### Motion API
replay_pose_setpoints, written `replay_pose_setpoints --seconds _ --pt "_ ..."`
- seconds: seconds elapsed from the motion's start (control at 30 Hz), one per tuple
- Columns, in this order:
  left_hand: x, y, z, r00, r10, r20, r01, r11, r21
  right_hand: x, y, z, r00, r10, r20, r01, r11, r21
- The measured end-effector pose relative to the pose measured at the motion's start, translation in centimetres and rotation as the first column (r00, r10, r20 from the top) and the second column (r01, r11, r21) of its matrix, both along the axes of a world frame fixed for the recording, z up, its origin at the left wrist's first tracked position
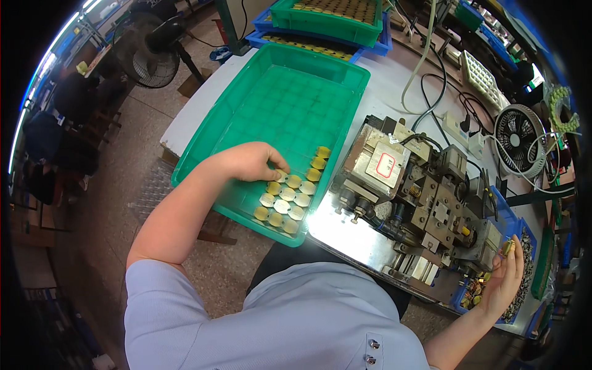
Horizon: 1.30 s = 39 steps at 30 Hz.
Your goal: Assembling small metal components by placing them into a mechanical fixture on a workbench.
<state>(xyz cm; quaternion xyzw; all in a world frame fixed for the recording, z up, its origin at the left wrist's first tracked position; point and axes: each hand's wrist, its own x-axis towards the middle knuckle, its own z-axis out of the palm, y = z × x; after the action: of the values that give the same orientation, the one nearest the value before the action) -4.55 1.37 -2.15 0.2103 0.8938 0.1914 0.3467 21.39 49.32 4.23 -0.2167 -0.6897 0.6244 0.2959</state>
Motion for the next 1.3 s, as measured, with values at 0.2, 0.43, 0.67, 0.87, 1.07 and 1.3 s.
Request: replay_pose_setpoints --seconds 0.2,0.43,0.67,0.87,1.07,1.3 --pt "0.1 -0.9 -1.8 0.993 -0.030 -0.111 0.042 0.994 0.104 -3.0 -4.3 -1.0 0.951 0.170 0.260 -0.233 0.943 0.236" --pt "4.1 1.7 -0.3 0.893 0.299 -0.337 -0.152 0.904 0.400 -7.2 -5.2 -2.6 0.903 0.197 0.382 -0.418 0.612 0.671" --pt "7.5 6.3 -0.7 0.831 0.549 -0.093 -0.281 0.558 0.781 -7.9 -4.2 -2.7 0.880 0.164 0.447 -0.467 0.479 0.744" --pt "7.5 6.5 -1.9 0.814 0.570 -0.108 -0.286 0.556 0.780 -8.4 -5.2 -1.9 0.843 0.177 0.508 -0.535 0.373 0.758" --pt "7.7 6.5 -1.7 0.821 0.553 -0.143 -0.266 0.590 0.762 -8.8 -5.7 -2.1 0.850 0.179 0.496 -0.527 0.322 0.786" --pt "7.7 6.4 -1.7 0.829 0.526 -0.188 -0.232 0.630 0.741 -8.9 -5.7 -2.1 0.851 0.215 0.480 -0.525 0.295 0.798"
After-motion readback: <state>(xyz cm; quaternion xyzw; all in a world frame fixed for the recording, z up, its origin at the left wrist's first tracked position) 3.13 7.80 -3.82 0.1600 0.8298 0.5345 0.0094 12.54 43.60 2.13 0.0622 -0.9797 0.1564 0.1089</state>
